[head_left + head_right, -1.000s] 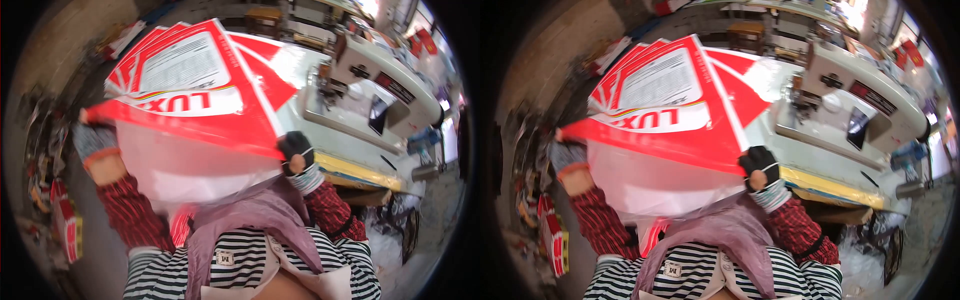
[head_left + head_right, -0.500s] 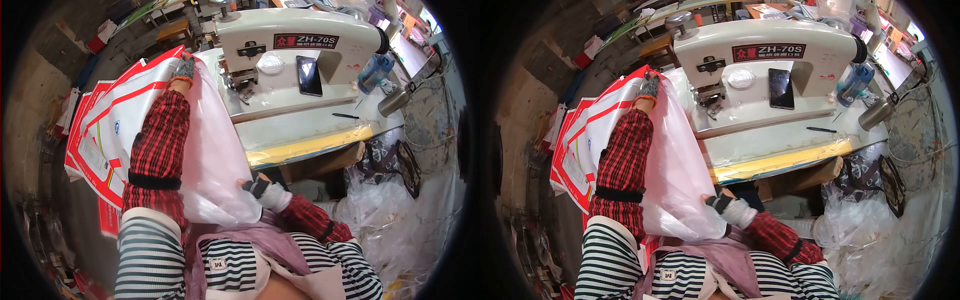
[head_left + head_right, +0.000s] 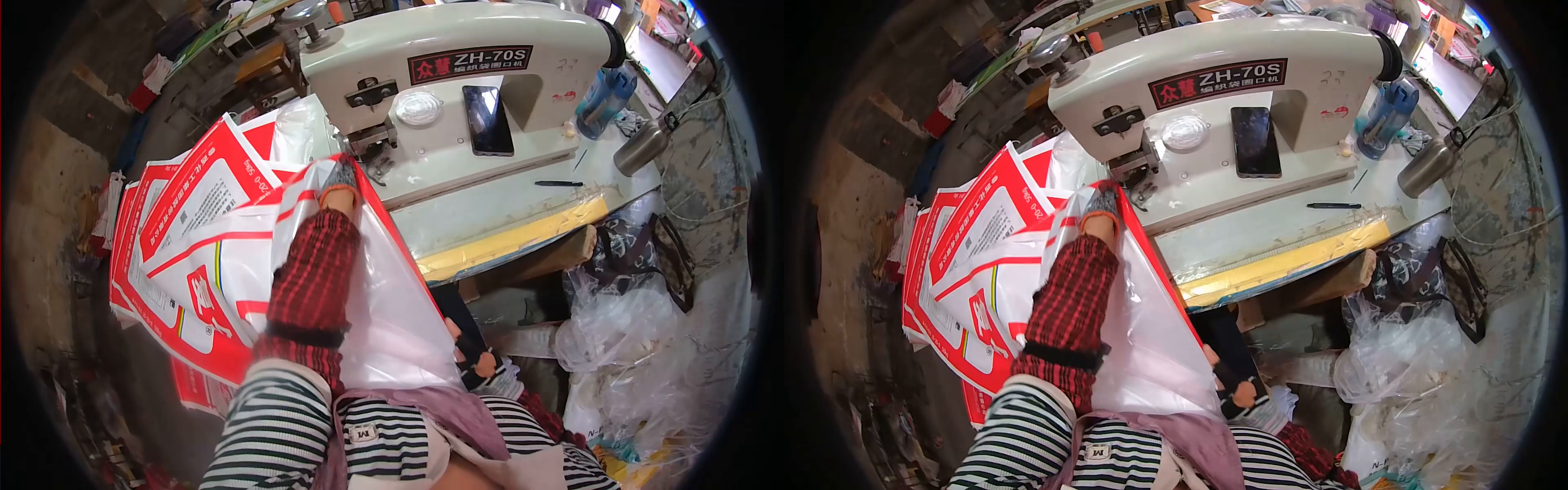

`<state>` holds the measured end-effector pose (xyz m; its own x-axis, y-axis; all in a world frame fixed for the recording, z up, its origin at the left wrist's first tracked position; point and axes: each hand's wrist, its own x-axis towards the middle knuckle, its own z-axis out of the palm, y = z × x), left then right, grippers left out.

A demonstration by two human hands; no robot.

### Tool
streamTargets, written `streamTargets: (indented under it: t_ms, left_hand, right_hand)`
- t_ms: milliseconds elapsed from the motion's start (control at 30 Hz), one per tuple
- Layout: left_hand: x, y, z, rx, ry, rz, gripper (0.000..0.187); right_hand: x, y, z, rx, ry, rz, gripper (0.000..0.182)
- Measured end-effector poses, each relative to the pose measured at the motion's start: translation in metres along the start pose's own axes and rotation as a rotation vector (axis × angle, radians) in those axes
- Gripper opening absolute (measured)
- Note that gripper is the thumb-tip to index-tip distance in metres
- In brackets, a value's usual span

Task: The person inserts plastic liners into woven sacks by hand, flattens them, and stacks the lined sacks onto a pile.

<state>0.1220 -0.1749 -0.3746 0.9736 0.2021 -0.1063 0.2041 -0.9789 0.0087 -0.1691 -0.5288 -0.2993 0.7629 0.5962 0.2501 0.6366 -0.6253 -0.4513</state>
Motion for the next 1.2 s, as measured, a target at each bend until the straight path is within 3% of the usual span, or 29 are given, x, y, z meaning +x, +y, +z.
streamTargets:
  t_ms: [100,167,200,233,267,333,400,433,467,533,567,600,700,733,800,833,900,967,1000,1033,1067,1100,1133,1167,1200]
  left_hand:
    - [0.026,0.010,-0.068,0.027,-0.082,0.073,0.026]
    - [0.039,0.013,-0.103,0.072,-0.120,0.139,0.022]
    - [0.038,0.012,-0.117,0.115,-0.144,0.170,0.020]
    - [0.032,0.005,-0.130,0.178,-0.188,0.198,0.019]
    - [0.022,-0.007,-0.145,0.261,-0.264,0.221,0.017]
    - [-0.021,-0.041,-0.175,0.449,-0.504,0.228,0.015]
    - [-0.093,-0.082,-0.203,0.576,-0.811,0.191,0.013]
    - [-0.134,-0.098,-0.211,0.588,-0.918,0.214,0.014]
    - [-0.183,-0.111,-0.210,0.570,-1.006,0.217,0.015]
    - [-0.271,-0.112,-0.203,0.462,-1.110,0.225,0.019]
    - [-0.307,-0.100,-0.197,0.378,-1.098,0.214,0.020]
    - [-0.329,-0.083,-0.190,0.279,-1.016,0.182,0.022]
    - [-0.338,-0.028,-0.172,-0.083,-0.423,-0.020,0.029]
    - [-0.320,-0.015,-0.176,-0.225,-0.199,-0.055,0.031]
    - [-0.288,0.005,-0.250,-0.611,-0.250,0.005,0.033]
    - [-0.292,0.013,-0.251,-0.612,-0.254,0.003,0.033]
    - [-0.302,0.051,-0.247,-0.556,-0.642,0.285,0.038]
    - [-0.305,0.075,-0.245,-0.476,-1.004,0.576,0.044]
    - [-0.313,0.072,-0.241,-0.364,-0.994,0.630,0.062]
    - [-0.314,0.053,-0.222,-0.398,-0.925,0.744,0.064]
    - [-0.313,0.049,-0.228,-0.430,-0.854,0.855,0.067]
    - [-0.306,0.042,-0.238,-0.234,-1.059,0.685,0.062]
    - [-0.293,0.049,-0.277,-0.032,-1.248,0.501,0.056]
    - [-0.284,0.041,-0.288,-0.002,-1.091,0.529,0.051]
    - [-0.278,0.031,-0.298,0.029,-0.931,0.556,0.045]
  right_hand:
    - [-0.009,-0.011,-0.011,-0.211,0.079,-0.089,0.012]
    - [-0.002,-0.019,-0.013,-0.587,0.323,-0.178,0.012]
    - [0.043,-0.037,-0.062,-0.207,0.026,-0.014,0.010]
    - [0.074,-0.047,-0.073,-0.249,-0.017,0.078,0.010]
    - [0.107,-0.032,-0.076,-0.251,-0.385,-0.160,0.015]
    - [0.167,-0.019,-0.075,-0.162,-0.645,-0.178,0.023]
    - [0.203,-0.003,-0.046,-0.063,-0.439,-0.055,0.022]
    - [0.221,-0.017,-0.088,-0.047,-0.475,-0.034,0.023]
    - [0.238,-0.014,-0.076,-0.094,-0.500,-0.077,0.024]
    - [0.241,-0.013,-0.054,-0.029,-0.404,0.036,0.025]
    - [0.238,-0.017,-0.069,-0.108,-0.223,-0.205,0.024]
    - [0.240,-0.017,-0.068,0.438,-0.249,0.162,0.022]
    - [0.227,-0.015,-0.066,0.296,-0.369,0.090,0.028]
    - [0.220,-0.022,-0.069,0.335,-0.326,0.214,0.057]
    - [0.214,-0.024,-0.073,0.281,-0.334,0.161,0.053]
    - [0.209,-0.025,-0.075,0.231,-0.338,0.110,0.050]
    - [0.202,-0.027,-0.078,0.128,-0.342,0.005,0.045]
    - [0.199,-0.028,-0.069,0.103,-0.356,0.066,0.046]
    - [0.198,-0.028,-0.065,0.085,-0.370,0.132,0.047]
    - [0.205,-0.030,-0.077,-0.206,-0.735,-0.167,0.058]
    - [0.199,-0.024,-0.065,-0.209,-0.734,-0.170,0.058]
    - [0.188,-0.013,-0.042,-0.298,-0.660,-0.237,0.030]
    - [0.181,-0.009,-0.030,-0.385,-0.583,-0.303,0.015]
    - [0.181,-0.017,-0.042,-0.385,-0.578,-0.305,0.015]
    - [0.184,-0.032,-0.064,-0.121,-0.415,-0.079,0.015]
